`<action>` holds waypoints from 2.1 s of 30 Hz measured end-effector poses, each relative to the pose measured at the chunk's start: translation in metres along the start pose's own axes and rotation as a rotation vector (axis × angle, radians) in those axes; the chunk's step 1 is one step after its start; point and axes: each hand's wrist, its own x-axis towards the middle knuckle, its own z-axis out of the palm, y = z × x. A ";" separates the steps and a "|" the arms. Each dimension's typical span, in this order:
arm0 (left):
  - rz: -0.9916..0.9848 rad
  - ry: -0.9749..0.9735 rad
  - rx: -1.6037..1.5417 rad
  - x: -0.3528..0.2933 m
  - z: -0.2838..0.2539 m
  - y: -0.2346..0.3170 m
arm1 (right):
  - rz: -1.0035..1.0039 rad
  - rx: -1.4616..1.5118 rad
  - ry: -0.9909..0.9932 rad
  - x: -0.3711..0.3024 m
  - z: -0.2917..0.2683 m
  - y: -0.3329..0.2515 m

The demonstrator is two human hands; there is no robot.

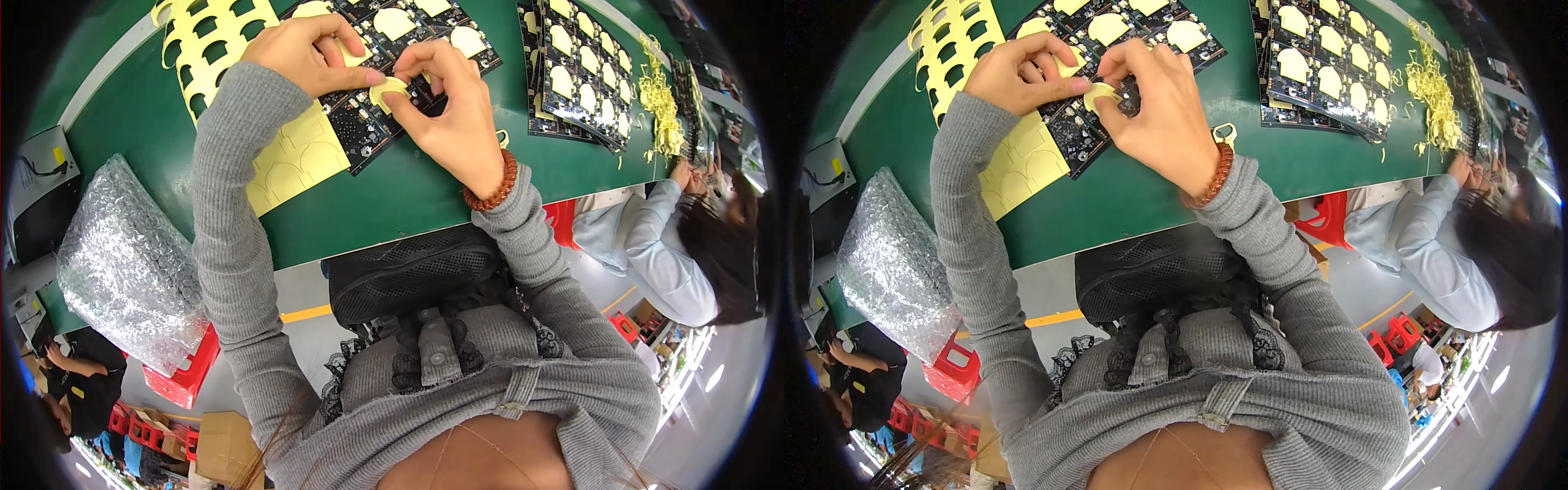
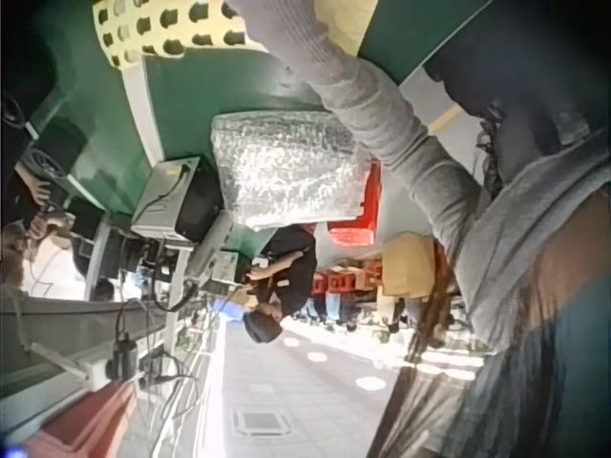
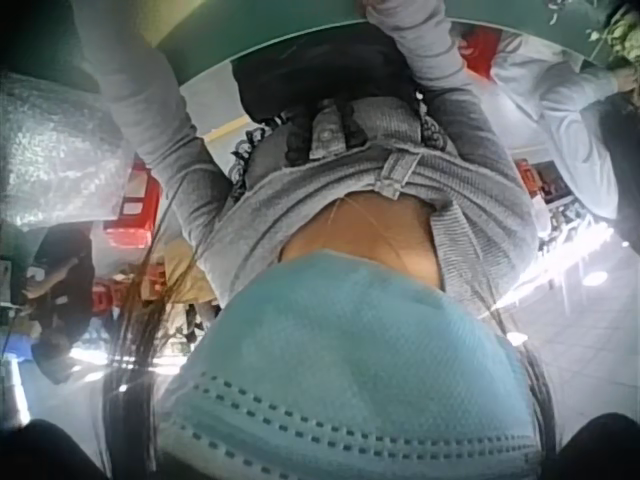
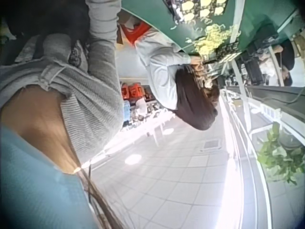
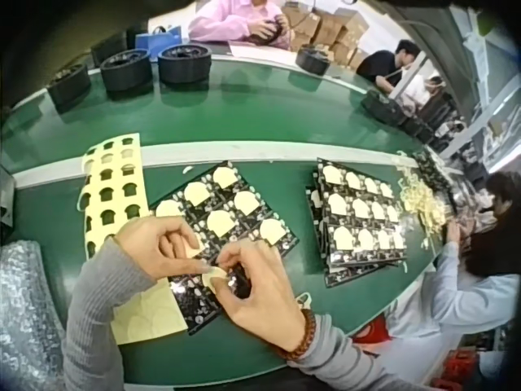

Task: Peeling small yellow adhesive components from a sheet and applying them to designated spots on circuit boards.

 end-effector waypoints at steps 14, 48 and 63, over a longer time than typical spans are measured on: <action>0.129 -0.087 -0.153 0.004 0.009 -0.004 | -0.010 -0.053 0.101 -0.021 0.011 -0.016; 0.151 0.508 -0.022 0.001 -0.019 -0.021 | -0.069 -0.167 0.216 -0.016 0.010 -0.007; -0.075 0.670 -0.723 -0.008 -0.054 -0.035 | 0.104 0.583 -0.137 0.057 0.020 -0.031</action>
